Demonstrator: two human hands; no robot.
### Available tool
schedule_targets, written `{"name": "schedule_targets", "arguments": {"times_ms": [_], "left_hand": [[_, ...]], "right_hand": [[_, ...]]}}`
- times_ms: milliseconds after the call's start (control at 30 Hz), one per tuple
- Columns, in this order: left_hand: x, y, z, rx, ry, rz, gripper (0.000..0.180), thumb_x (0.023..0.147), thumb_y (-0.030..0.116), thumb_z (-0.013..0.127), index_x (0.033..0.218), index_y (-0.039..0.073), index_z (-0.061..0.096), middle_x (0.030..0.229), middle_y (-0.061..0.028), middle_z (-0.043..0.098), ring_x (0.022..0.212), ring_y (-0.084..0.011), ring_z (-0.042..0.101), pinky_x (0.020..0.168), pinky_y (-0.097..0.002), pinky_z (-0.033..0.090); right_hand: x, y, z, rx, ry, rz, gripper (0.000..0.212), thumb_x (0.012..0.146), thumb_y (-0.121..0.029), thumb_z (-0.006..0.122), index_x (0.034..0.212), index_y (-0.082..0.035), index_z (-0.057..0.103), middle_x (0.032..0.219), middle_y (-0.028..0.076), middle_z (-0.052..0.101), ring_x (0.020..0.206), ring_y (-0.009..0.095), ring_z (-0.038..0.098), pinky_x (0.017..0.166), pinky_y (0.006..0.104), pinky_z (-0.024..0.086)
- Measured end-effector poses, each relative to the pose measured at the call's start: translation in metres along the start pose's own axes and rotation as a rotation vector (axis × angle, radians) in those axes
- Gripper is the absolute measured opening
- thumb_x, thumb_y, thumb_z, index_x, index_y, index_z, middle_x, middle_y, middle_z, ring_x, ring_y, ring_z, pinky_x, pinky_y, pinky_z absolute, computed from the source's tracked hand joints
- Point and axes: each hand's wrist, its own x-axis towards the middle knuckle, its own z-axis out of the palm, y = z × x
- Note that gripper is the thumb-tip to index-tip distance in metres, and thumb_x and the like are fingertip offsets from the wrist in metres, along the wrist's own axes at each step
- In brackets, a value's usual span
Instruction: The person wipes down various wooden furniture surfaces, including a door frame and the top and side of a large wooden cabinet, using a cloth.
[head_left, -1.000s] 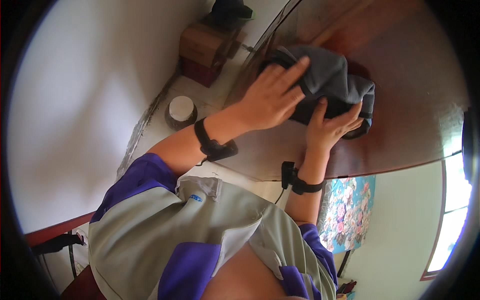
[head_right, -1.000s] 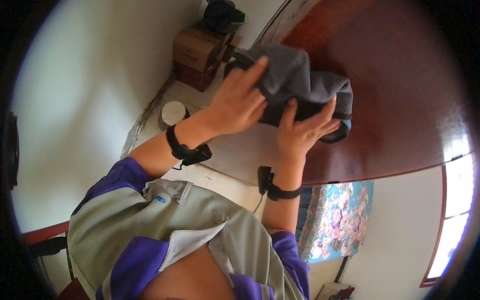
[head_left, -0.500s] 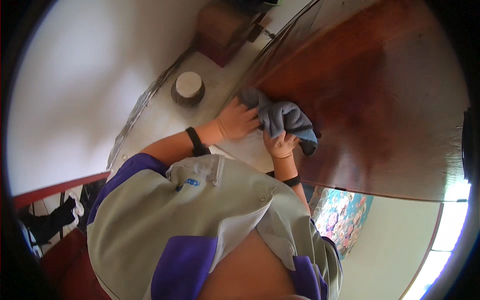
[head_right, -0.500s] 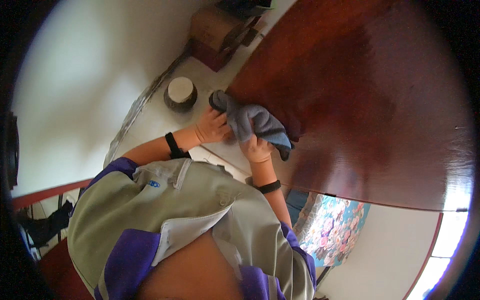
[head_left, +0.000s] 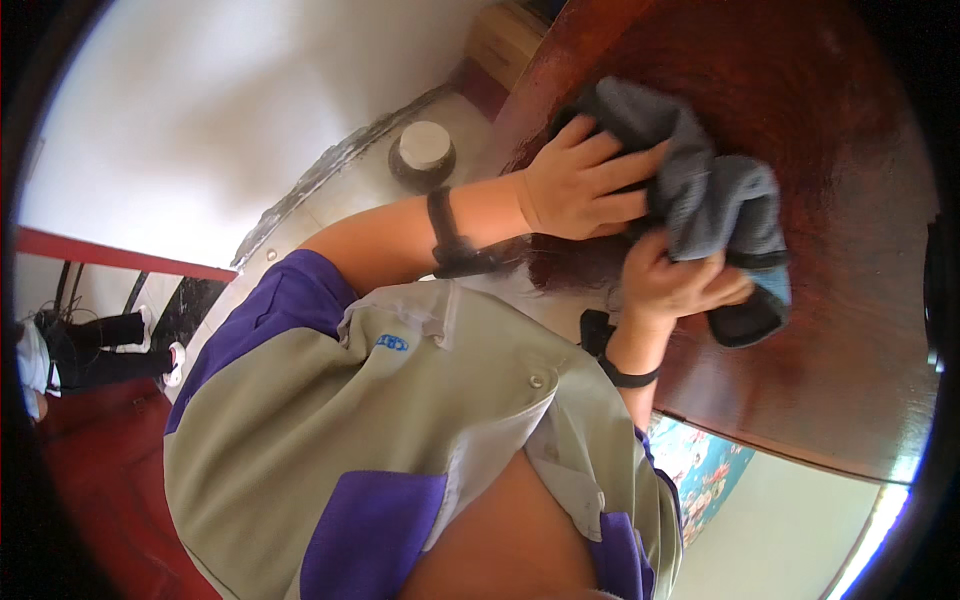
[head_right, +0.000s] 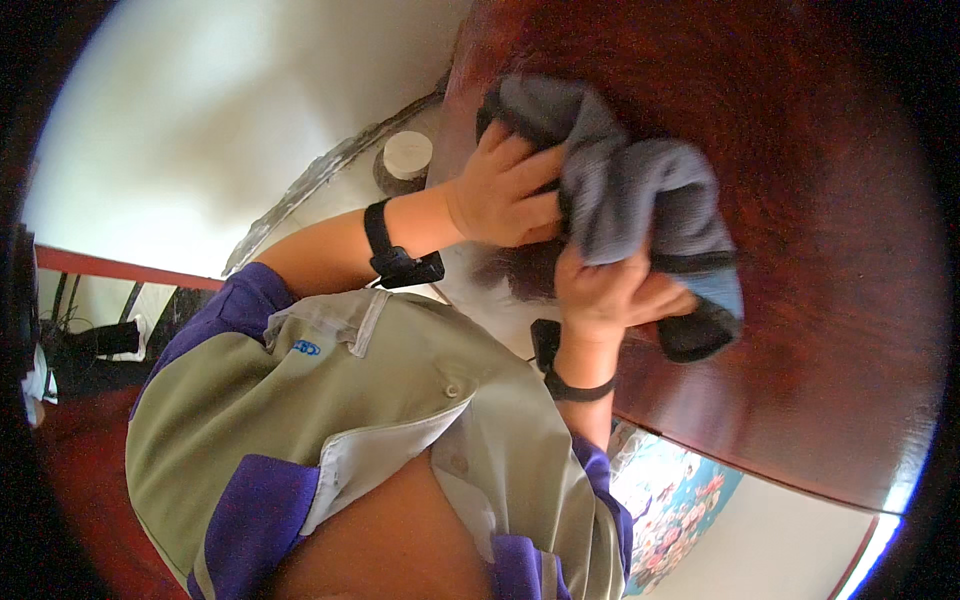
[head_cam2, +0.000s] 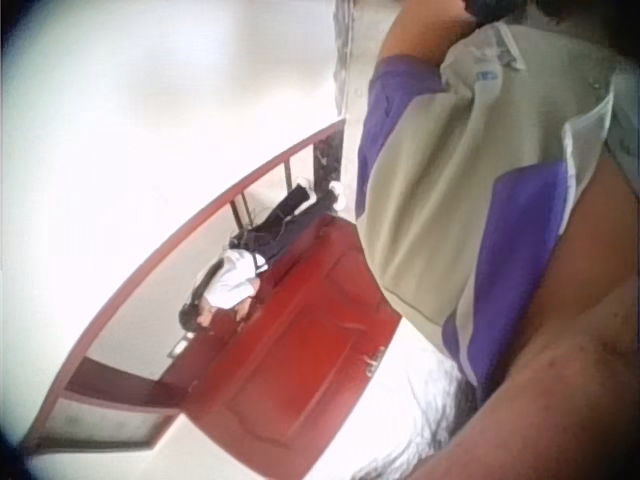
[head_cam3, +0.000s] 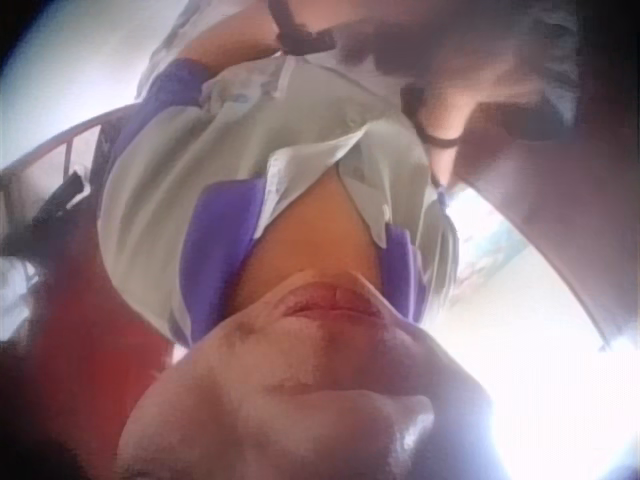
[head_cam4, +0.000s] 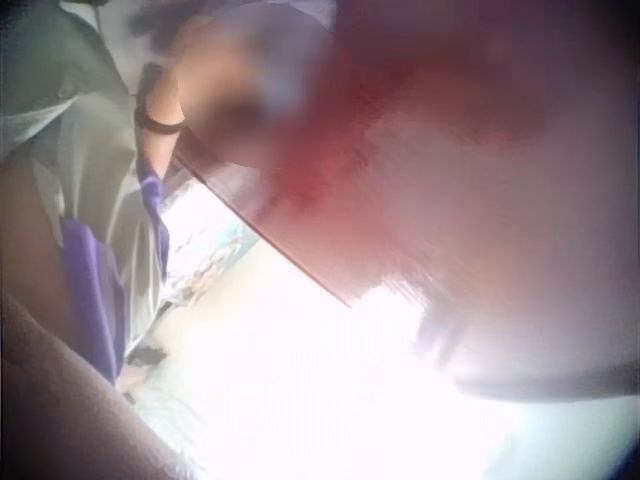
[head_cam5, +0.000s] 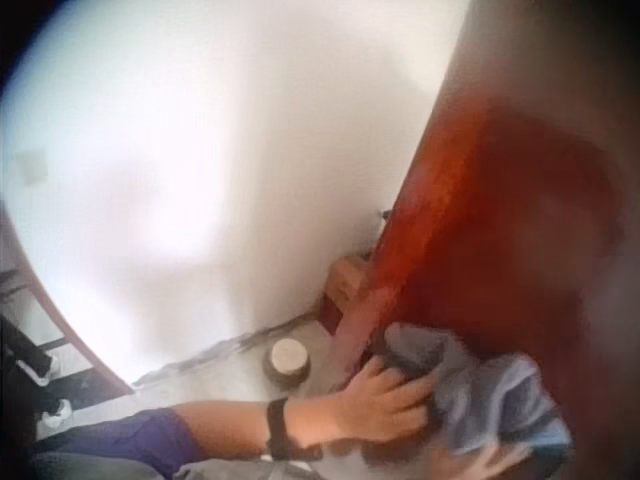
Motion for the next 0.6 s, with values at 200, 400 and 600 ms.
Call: {"name": "schedule_targets", "arguments": {"times_ms": [200,400,600], "left_hand": [[-0.138,0.024,0.031,-0.022,-0.264,-0.061,0.044,0.069,0.034,0.062,0.108,0.013,0.058,0.118,-0.0087,0.053,0.105,-0.0283,0.050,0.092,-0.0453,0.038],[-0.160,0.020,0.013,-0.009,-0.447,-0.004,0.050,0.073,0.036,0.061,0.118,0.014,0.059,0.124,-0.0070,0.053,0.120,-0.0247,0.047,0.104,-0.0429,0.033],[-0.068,0.008,0.016,0.009,-0.091,0.061,0.035,0.064,0.035,0.065,0.095,0.021,0.060,0.113,-0.0041,0.054,0.091,-0.0228,0.051,0.075,-0.0400,0.040]], "right_hand": [[-0.073,-0.013,0.008,0.275,-0.126,-0.197,0.029,0.079,-0.027,0.069,0.101,-0.009,0.061,0.094,0.015,0.056,0.079,0.035,0.056,0.066,0.0440,0.044],[-0.103,-0.012,0.003,0.459,-0.264,-0.193,0.030,0.072,-0.011,0.062,0.102,-0.013,0.065,0.097,0.016,0.059,0.086,0.037,0.057,0.073,0.0474,0.046],[-0.025,-0.007,-0.004,0.325,-0.161,-0.101,0.023,0.076,-0.010,0.065,0.099,-0.007,0.065,0.096,0.015,0.055,0.086,0.034,0.052,0.077,0.0432,0.041]]}}
